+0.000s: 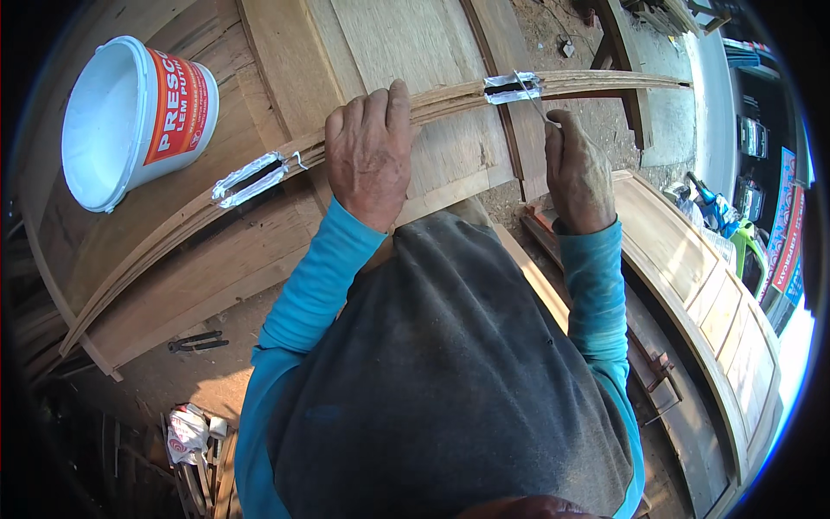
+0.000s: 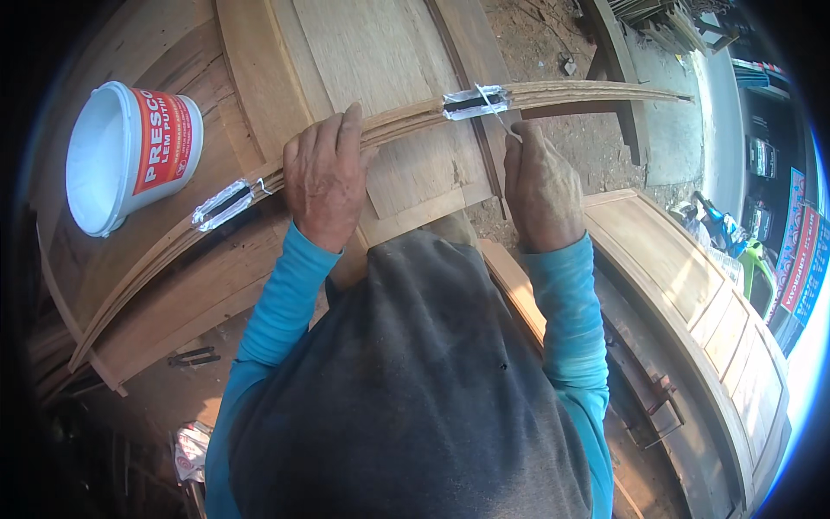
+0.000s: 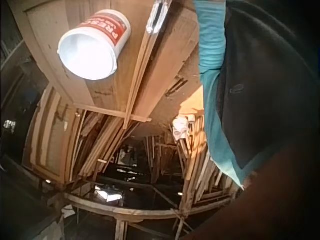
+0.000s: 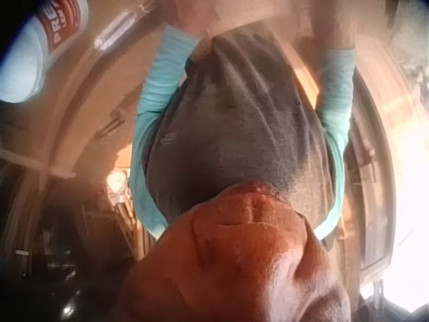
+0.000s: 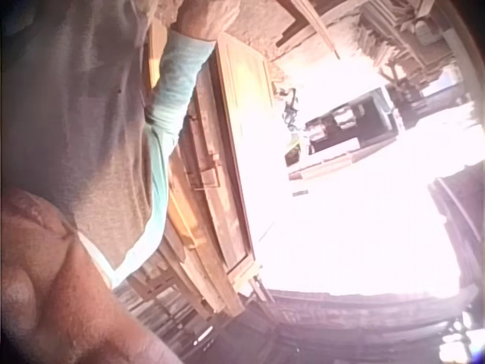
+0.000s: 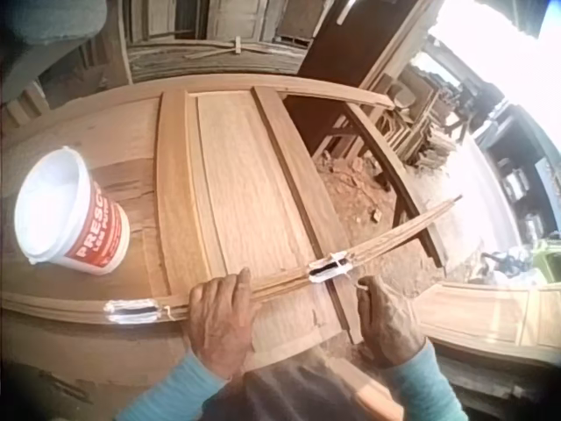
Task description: The person applies glue to the grooves of wooden planks using a small wooden stick and then dips the stick back into a bucket of glue.
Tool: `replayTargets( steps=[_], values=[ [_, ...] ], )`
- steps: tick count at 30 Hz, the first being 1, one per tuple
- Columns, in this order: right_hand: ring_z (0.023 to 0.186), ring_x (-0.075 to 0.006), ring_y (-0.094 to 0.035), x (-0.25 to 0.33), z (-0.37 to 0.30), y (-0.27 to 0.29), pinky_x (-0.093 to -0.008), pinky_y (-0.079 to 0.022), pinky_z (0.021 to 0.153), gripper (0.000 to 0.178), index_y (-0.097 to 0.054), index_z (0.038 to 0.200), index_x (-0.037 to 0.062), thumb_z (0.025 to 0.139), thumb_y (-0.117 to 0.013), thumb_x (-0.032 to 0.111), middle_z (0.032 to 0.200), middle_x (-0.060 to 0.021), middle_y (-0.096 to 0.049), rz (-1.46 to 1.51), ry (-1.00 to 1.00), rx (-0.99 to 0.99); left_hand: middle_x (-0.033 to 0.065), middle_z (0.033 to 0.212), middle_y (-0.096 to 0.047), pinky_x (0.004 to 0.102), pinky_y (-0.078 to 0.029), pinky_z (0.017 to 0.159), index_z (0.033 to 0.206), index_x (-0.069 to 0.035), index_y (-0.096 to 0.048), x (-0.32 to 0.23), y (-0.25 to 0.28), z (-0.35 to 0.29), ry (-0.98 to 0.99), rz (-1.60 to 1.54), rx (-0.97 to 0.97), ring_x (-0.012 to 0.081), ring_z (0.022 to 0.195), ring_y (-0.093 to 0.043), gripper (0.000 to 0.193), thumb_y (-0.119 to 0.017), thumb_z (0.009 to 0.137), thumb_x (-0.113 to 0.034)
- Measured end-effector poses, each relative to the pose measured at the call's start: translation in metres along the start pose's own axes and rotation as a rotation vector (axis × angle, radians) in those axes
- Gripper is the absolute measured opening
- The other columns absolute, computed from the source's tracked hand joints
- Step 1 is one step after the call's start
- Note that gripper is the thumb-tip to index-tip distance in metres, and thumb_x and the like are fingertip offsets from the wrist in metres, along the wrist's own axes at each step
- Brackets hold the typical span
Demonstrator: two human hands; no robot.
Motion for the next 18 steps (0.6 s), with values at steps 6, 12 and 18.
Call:
replayTargets(
  steps=[6,12,18],
  values=[
    [0.091,-0.0473,-0.069,0.026,-0.012,-0.013,-0.0550,-0.054,0.077,0.016,-0.065,0.118,0.0023,0.104,-0.060,0.010,0.097,-0.0252,-0.070,0.185,-0.023,0.023,0.0100,0.122,-0.067,0.0453,-0.046,0.098,0.146,-0.006,-0.059,0.001,-0.002,0.001,-0.031,0.006,-0.003,0.0291,0.114,-0.063,0.066,-0.084,0.087,-0.023],
    [0.095,-0.0476,-0.069,0.027,-0.012,-0.008,-0.0529,-0.055,0.080,0.018,-0.068,0.119,0.0022,0.104,-0.060,0.010,0.101,-0.0255,-0.071,0.205,-0.103,0.015,0.0098,0.123,-0.067,0.0453,-0.046,0.098,0.147,-0.006,-0.058,0.002,-0.004,0.000,-0.027,0.025,0.020,0.0289,0.115,-0.063,0.067,-0.083,0.088,-0.024],
    [0.095,-0.0482,-0.069,0.021,-0.014,0.000,-0.0545,-0.054,0.080,0.020,-0.069,0.118,0.0016,0.106,-0.058,0.014,0.098,-0.0265,-0.072,0.233,-0.201,0.056,0.0099,0.123,-0.067,0.0452,-0.047,0.098,0.147,-0.006,-0.058,0.004,-0.005,-0.001,-0.048,0.045,0.017,0.0287,0.115,-0.063,0.066,-0.083,0.089,-0.025]
  ],
)
Point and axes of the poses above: each hand's wrist, its own z-axis towards the middle knuckle, its own y-axis out of the back of the hand, x = y × z, the point moved 4 cm from there along z, towards the middle knuckle
